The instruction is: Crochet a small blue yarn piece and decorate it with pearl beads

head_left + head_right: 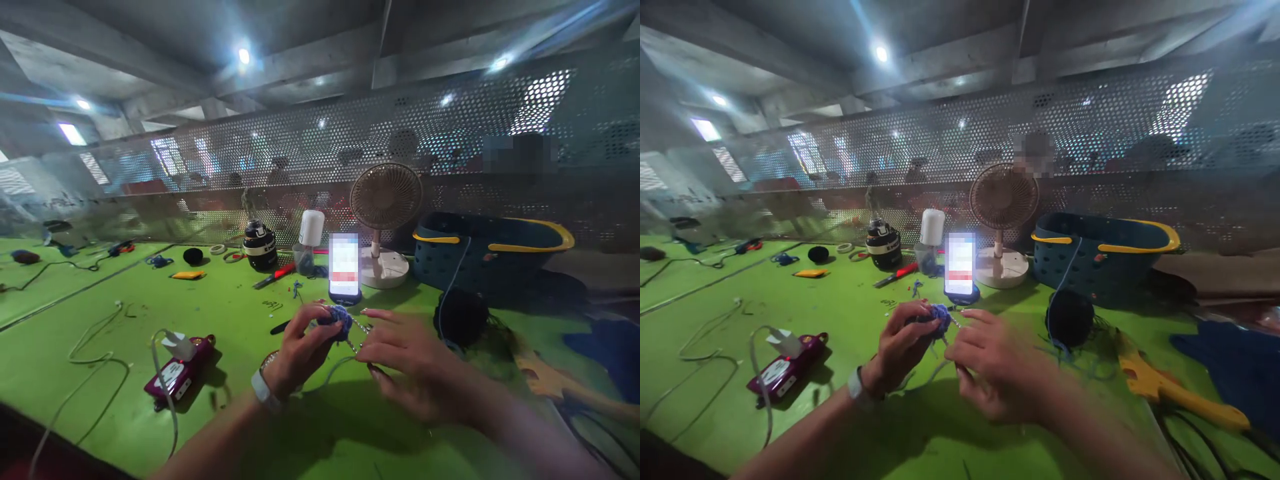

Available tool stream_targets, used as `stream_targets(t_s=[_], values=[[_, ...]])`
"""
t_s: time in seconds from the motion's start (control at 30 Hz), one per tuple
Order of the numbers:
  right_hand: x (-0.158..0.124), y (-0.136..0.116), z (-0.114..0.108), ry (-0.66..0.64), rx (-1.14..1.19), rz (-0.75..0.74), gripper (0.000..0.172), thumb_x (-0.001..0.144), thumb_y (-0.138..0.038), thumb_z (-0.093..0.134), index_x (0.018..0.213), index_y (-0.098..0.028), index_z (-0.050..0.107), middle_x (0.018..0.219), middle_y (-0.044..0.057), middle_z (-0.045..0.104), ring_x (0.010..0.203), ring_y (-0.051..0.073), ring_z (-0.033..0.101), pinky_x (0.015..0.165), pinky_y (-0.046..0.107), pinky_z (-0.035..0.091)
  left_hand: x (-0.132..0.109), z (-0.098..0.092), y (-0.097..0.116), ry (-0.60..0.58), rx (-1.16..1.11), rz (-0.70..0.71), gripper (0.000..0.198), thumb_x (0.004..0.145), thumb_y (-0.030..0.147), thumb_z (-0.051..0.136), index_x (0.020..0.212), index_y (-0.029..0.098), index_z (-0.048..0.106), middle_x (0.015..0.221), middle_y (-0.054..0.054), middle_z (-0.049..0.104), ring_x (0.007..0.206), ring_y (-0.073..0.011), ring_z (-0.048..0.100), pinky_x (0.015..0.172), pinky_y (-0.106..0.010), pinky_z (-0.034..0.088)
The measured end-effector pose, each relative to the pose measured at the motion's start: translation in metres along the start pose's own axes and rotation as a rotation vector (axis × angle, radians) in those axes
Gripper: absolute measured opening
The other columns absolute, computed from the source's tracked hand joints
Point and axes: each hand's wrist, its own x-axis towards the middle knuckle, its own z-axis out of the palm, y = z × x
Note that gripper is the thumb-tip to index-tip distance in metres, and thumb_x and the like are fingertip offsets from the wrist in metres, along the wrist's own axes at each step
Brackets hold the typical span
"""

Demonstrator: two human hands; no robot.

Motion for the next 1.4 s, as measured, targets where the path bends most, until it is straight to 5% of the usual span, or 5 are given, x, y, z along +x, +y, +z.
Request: stream_targets(t_s=[0.3,0.83,1.0,1.17,1.4], values=[[-0.002,0.022,0.033,0.334,0.999,0.616,0.039,0.087,-0.034,0.061,0.124,-0.023,0.054,0.122,0.009,0.061,0.116,0.024,0.056,0.098,0.041,0.044,0.001,-0.010,0.009,-0.127,0.137,0.173,0.049,0.077,0.006,0.069,0.118,0.033,0.061,0.100,-0.003,0.063,0.096,-0.0207,0.063,0.097,-0.046,0.049],[0.002,0.035,0.048,0.219,1.442,0.687,0.040,0.070,-0.034,0.081,0.103,-0.021,0.065,0.092,0.001,0.066,0.077,0.013,0.058,0.075,0.029,0.045,-0.003,0.003,0.013,-0.002,0.317,0.118,0.040,0.071,0.008,0.075,0.098,0.037,0.067,0.107,0.000,0.049,0.102,-0.0207,0.048,0.106,-0.050,0.040],[0.003,0.037,0.037,0.314,1.310,0.742,0.034,0.072,-0.034,0.078,0.102,-0.022,0.068,0.090,0.001,0.067,0.075,0.012,0.056,0.070,0.027,0.043,0.000,0.008,0.023,-0.119,-0.017,-0.088,0.038,0.082,0.007,0.058,0.109,0.032,0.067,0.137,-0.006,0.041,0.127,-0.0305,0.041,0.102,-0.055,0.042],[0.002,0.038,0.029,0.221,1.108,0.829,0.029,0.072,-0.033,0.075,0.098,-0.020,0.069,0.081,0.001,0.068,0.072,0.014,0.058,0.068,0.029,0.044,0.004,0.013,0.041,-0.127,-0.552,-0.717,0.009,0.086,0.025,0.062,0.094,0.024,0.066,0.115,-0.006,0.061,0.104,-0.0231,0.062,0.088,-0.039,0.054],[0.009,0.032,0.014,0.167,1.004,0.906,0.026,0.069,-0.028,0.075,0.093,-0.019,0.072,0.082,0.003,0.071,0.075,0.018,0.062,0.074,0.033,0.047,0.017,0.013,0.039,-0.151,-0.847,-1.160,0.055,0.072,0.017,0.078,0.118,0.023,0.049,0.096,-0.003,0.069,0.087,-0.0148,0.065,0.078,-0.026,0.052]])
